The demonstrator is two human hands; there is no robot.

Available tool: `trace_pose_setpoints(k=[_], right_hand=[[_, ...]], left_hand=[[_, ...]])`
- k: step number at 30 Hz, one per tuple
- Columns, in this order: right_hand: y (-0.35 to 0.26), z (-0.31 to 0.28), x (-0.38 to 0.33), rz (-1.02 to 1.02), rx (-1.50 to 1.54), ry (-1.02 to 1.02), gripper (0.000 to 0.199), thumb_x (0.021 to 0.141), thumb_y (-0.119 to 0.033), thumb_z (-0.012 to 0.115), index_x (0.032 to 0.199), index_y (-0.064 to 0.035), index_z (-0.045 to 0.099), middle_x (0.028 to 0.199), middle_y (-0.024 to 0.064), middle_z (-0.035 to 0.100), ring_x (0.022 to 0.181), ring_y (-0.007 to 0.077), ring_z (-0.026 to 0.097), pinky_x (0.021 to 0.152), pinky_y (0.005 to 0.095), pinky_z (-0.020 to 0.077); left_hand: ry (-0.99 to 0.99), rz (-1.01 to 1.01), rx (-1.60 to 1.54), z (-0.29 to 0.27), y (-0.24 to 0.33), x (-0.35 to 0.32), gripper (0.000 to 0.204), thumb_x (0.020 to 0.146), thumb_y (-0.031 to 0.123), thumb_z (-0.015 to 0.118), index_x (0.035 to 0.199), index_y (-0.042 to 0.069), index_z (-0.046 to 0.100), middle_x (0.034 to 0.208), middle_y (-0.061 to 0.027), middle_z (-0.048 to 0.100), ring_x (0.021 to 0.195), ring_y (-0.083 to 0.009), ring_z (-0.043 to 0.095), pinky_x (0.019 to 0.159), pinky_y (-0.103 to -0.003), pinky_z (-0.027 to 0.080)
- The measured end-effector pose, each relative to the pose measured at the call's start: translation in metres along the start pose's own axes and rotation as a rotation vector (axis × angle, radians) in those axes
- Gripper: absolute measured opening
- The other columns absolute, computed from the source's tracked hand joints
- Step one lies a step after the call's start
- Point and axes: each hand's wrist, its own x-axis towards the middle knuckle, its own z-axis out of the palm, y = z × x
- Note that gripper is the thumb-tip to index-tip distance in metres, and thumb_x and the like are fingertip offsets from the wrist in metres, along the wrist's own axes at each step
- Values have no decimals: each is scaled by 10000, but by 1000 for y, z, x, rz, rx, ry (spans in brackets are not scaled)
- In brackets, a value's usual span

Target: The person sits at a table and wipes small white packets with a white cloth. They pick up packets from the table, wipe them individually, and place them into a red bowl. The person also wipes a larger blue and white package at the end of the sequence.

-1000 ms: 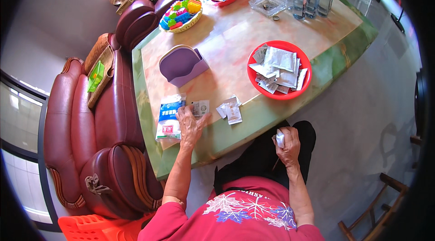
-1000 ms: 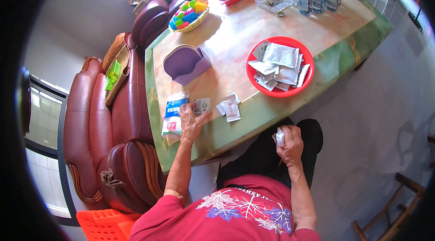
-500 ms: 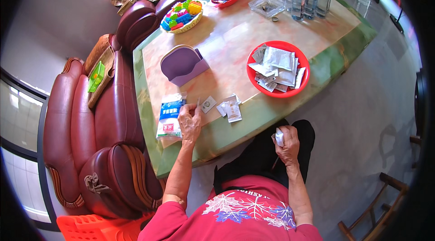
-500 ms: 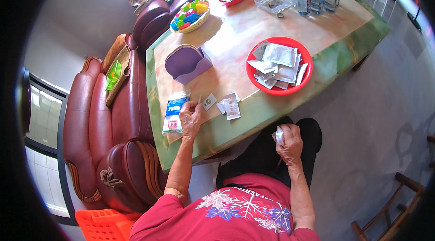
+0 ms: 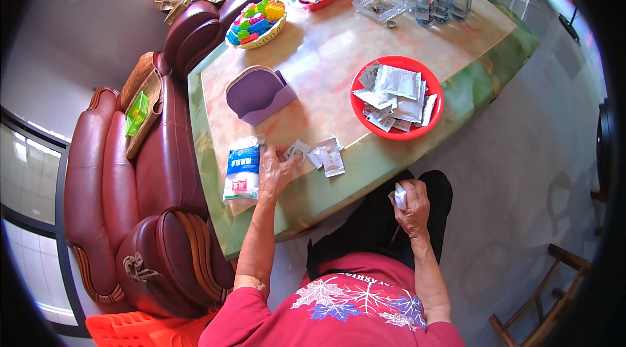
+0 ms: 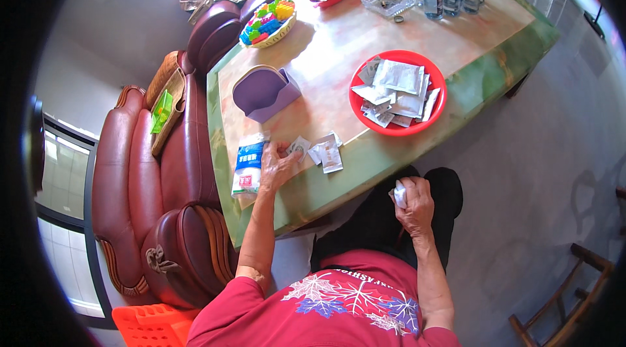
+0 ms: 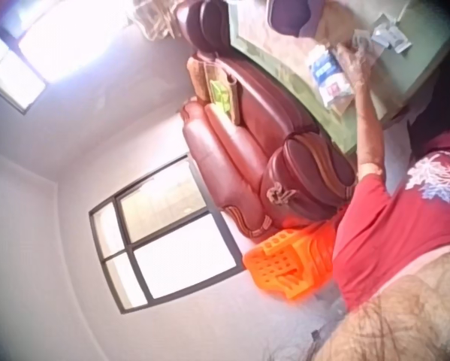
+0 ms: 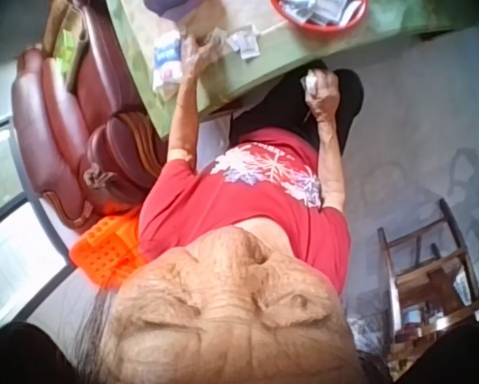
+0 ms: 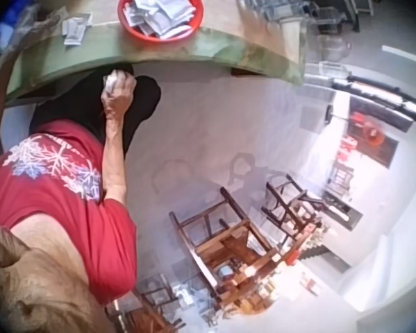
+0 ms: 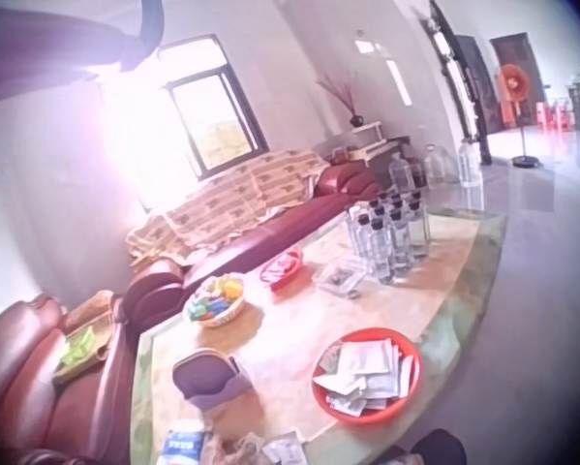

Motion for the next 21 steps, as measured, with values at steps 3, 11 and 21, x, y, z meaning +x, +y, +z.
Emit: trace_pose_setpoints(k=[3, 11, 21], right_hand=[[-1, 0, 1, 3, 9, 1, 390, 679, -60, 777, 1030, -74, 608, 957, 111, 586, 862, 324, 594, 703, 402, 515], [-1, 3, -1, 3, 17, 4, 387, 678, -60, 777, 1025, -76, 608, 953, 113, 581, 870, 321, 592, 700, 409, 510], [-26, -12, 22, 642, 732, 92, 291, 811, 4, 632, 1097, -12, 582, 975, 99, 637, 822, 193, 624, 738, 300, 510]], left_hand=[[-48, -16, 9, -5, -4, 8, 448, 699, 263, 801, 978, -52, 646, 884, -151, 642, 851, -256, 634, 766, -368, 515], [20, -6, -479, 1, -14, 0, 300, 786, 178, 771, 952, -25, 626, 762, -71, 671, 687, -174, 647, 625, -291, 543], [-450, -219, -1102, 15, 51, -78, 123, 934, 95, 627, 991, 48, 529, 1118, -212, 661, 946, -319, 702, 699, -375, 610]])
